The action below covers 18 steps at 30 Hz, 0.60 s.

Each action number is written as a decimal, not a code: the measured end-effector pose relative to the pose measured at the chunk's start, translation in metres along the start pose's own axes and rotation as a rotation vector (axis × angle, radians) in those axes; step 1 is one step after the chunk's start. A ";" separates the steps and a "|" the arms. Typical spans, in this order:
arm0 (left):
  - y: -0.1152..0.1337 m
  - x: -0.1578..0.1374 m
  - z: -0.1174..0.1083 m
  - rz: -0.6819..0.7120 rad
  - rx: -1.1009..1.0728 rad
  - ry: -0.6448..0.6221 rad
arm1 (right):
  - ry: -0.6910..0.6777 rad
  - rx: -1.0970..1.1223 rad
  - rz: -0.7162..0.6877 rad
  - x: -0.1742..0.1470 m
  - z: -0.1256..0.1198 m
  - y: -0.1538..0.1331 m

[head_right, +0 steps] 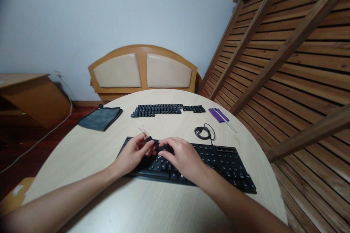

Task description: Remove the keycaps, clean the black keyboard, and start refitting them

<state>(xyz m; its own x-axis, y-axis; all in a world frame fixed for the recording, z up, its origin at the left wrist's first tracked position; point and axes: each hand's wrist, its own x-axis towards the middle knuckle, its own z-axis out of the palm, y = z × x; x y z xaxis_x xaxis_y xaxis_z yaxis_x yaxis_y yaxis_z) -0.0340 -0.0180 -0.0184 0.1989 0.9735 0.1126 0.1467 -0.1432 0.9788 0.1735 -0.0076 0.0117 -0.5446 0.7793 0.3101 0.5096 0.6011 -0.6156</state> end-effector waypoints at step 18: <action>0.000 -0.002 0.004 0.012 0.167 -0.037 | -0.020 -0.445 0.074 0.145 0.006 0.058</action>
<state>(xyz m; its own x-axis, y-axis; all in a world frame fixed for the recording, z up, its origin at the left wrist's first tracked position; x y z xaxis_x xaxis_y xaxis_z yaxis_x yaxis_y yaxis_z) -0.0310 -0.0207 -0.0195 0.2368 0.9647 0.1148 0.3027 -0.1856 0.9349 0.1195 0.1392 0.0166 -0.5060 0.8223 0.2603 0.7822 0.5646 -0.2633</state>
